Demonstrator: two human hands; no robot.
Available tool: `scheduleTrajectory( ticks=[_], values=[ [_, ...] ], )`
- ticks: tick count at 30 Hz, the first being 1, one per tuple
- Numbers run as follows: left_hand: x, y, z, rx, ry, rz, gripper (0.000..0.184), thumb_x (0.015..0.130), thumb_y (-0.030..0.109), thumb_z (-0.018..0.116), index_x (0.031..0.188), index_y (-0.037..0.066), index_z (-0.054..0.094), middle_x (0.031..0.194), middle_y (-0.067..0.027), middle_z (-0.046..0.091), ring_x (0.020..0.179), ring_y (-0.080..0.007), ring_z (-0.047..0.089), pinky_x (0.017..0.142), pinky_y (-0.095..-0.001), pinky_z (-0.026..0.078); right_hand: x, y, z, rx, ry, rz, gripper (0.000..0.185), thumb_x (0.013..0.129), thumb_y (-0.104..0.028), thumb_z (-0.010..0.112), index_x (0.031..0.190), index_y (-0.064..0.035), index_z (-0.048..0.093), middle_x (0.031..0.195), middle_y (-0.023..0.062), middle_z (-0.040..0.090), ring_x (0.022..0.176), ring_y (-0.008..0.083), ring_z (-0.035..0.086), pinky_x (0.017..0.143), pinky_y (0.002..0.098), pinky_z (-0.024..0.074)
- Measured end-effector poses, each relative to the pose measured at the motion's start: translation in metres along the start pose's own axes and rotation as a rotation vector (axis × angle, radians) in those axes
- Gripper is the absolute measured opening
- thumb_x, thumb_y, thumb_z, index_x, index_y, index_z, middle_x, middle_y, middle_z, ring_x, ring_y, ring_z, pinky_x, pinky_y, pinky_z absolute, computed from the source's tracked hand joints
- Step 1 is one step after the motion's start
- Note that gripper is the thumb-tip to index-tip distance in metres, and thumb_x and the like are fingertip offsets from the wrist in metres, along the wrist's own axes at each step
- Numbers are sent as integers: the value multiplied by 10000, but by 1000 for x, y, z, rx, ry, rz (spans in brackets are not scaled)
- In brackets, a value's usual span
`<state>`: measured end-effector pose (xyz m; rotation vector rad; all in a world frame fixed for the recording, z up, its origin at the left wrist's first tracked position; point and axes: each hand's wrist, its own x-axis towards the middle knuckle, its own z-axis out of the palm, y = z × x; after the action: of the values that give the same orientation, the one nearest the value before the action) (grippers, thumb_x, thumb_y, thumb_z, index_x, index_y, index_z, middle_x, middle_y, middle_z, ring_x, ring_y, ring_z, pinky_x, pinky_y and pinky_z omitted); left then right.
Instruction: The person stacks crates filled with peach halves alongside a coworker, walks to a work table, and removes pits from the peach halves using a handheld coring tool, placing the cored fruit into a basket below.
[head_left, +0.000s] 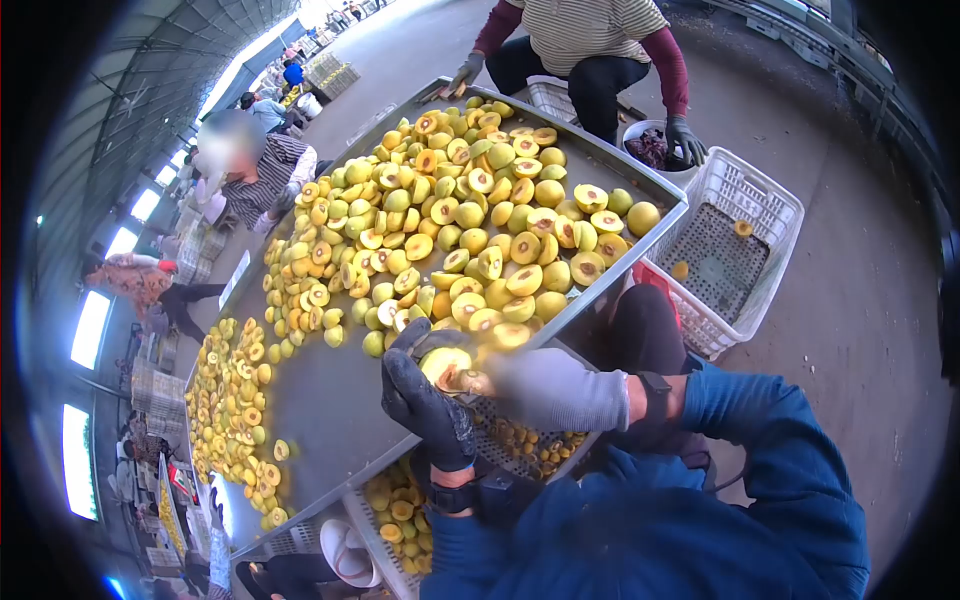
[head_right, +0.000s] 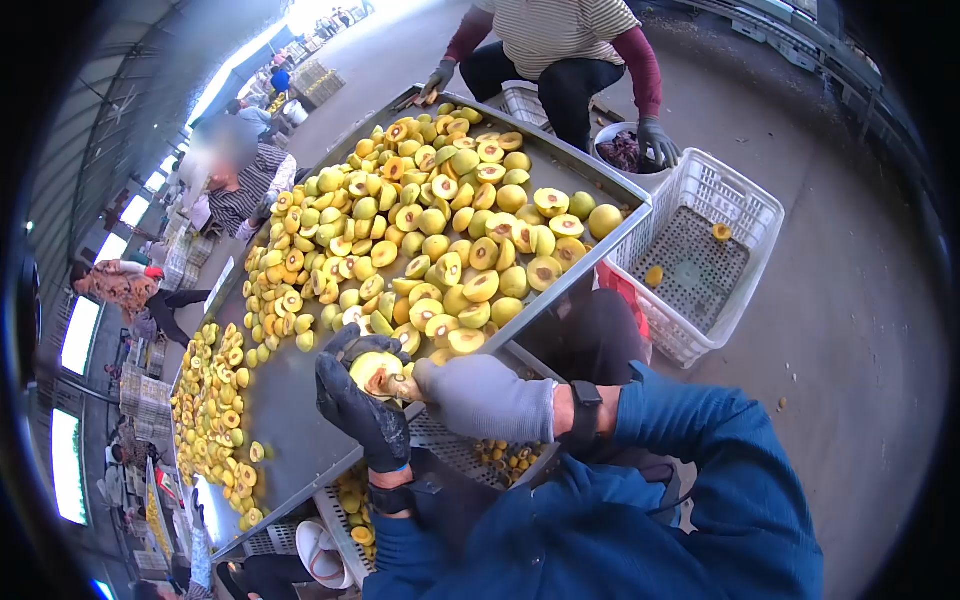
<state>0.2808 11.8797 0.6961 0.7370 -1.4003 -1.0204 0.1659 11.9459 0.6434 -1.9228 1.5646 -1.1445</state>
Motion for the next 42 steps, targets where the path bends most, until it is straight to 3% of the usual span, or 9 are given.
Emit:
scheduleTrajectory(
  ticks=[5,8,13,19,25,28,34,39,42],
  values=[
    [7,7,-28,100,-297,-30,509,1041,395,383,1090,-62,601,864,-147,682,778,-234,659,768,-362,534,-14,-24,-14,279,-17,-30,228,876,-223,616,978,-36,535,668,197,594,617,392,616,555,479,463],
    [14,24,-29,222,-517,-66,491,1031,365,427,992,-51,684,952,-135,705,865,-209,668,826,-346,518,-16,-25,-24,-14,-174,82,244,880,-245,626,967,-29,552,698,194,607,651,384,628,587,472,474],
    [5,14,-36,-108,-307,-154,516,1035,412,412,1016,-51,641,871,-123,681,804,-224,660,793,-350,525,-18,-38,0,303,24,-35,272,865,-236,635,994,-25,520,671,187,609,628,387,625,557,472,478],
    [-17,-4,-6,-490,215,-270,484,1038,420,393,1189,-19,530,821,-121,637,740,-267,651,689,-397,561,-6,-32,-4,-37,-125,95,234,855,-197,620,959,-20,507,694,219,614,666,402,639,573,463,490],
    [-5,16,-27,43,-167,-125,541,1046,415,348,1061,-52,621,809,-133,686,753,-220,664,740,-327,532,-6,-23,0,-13,-173,53,260,848,-199,660,956,-6,523,709,207,613,690,395,636,603,455,481],
    [-7,14,-32,-102,-186,-172,534,1046,418,345,1041,-40,620,800,-137,683,744,-244,670,741,-344,537,-13,-35,3,420,-120,34,266,836,-208,690,948,-9,555,755,206,624,741,394,637,621,451,474],
    [-17,0,-29,-305,-97,-137,493,1037,458,373,1070,6,567,806,-124,638,727,-262,655,686,-396,559,-13,-34,-1,-89,-175,24,258,835,-179,658,948,-6,505,712,200,621,705,390,643,593,460,490],
    [-22,-7,-21,-506,5,-194,494,1037,463,374,1063,13,577,828,-110,632,717,-249,633,676,-414,554,-8,-34,-14,-76,-245,33,255,819,-167,652,939,7,510,697,195,621,688,387,643,581,457,493],
    [-12,-7,-45,-80,-293,-118,500,1033,402,403,975,-30,648,800,-119,669,766,-225,663,739,-342,535,-11,-17,-4,112,-281,-46,219,815,-159,644,908,27,576,737,198,640,695,387,641,596,448,493]
  ],
)
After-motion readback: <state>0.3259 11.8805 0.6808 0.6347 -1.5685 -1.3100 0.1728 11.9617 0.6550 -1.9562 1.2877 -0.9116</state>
